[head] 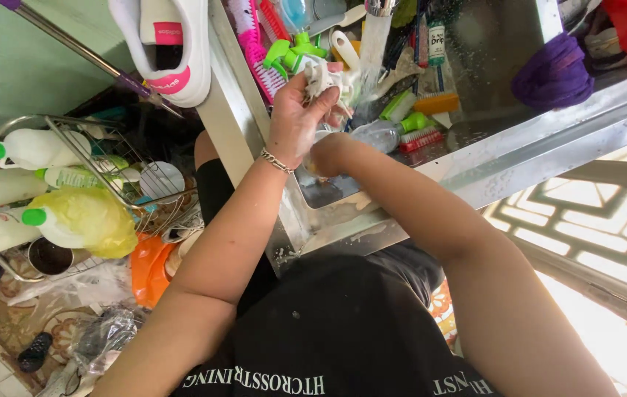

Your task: Cleaning white sneakers in a sink using a brush and soap

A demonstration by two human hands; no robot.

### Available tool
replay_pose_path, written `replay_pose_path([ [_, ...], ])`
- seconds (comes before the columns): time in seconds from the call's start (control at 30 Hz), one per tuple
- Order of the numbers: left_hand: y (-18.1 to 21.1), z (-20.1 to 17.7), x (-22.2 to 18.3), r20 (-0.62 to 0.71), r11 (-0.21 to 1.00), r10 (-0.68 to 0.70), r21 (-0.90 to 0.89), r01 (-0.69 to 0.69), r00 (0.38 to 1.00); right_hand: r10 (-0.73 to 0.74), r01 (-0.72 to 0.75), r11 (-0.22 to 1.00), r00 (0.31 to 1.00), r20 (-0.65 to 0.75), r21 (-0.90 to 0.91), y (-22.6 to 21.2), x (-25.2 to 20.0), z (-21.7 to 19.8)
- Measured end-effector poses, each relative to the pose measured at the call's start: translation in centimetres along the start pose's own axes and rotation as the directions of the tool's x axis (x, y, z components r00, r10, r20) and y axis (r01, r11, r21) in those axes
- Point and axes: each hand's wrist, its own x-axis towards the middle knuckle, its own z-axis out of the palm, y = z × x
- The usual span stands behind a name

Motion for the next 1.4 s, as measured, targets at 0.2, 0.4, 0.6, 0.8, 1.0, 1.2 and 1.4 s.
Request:
replay_pose_path([
  [0.2,-1.8,-0.4,0.4,-0.056,0.951,-0.075,0.297,0.089,0.996,0.1,0.148,0.629,0.958,-0.268,0.763,5.9,-15.4,-1.6],
  [0.4,-2.5,2.6,0.4,0.013,0.65,-0.319,0.731,0.209,0.948,0.627,0.563,0.472,0.327,-0.707,0.679,7.0,-18.8,4.1],
  [0.6,-4.9,6.2,-0.2,0.189,0.509,-0.475,0.856,0.093,0.86,0.596,0.487,0.731,-0.118,-0.794,0.477,5.2,-16.2,1.7],
  [0.8,-8.3,5.1,-0.3,0.123,0.496,-0.377,0.864,0.088,0.918,0.314,0.559,0.822,-0.287,-0.905,0.108,5.8,-13.1,1.2],
  [1.0,-10.3,5.7,1.0,0.146,0.592,-0.303,0.804,0.066,0.942,0.257,0.585,0.808,-0.253,-0.933,0.064,4.1,-15.5,-1.3],
  [1.2,-10.2,6.2,1.5,0.168,0.598,-0.267,0.801,0.027,0.949,0.276,0.553,0.83,-0.281,-0.919,0.08,8.6,-13.3,-0.2],
  [1.4,-10.3,5.4,0.8,0.158,0.615,-0.246,0.788,0.028,0.956,0.301,0.593,0.798,-0.235,-0.924,0.109,8.1,-14.1,0.6],
])
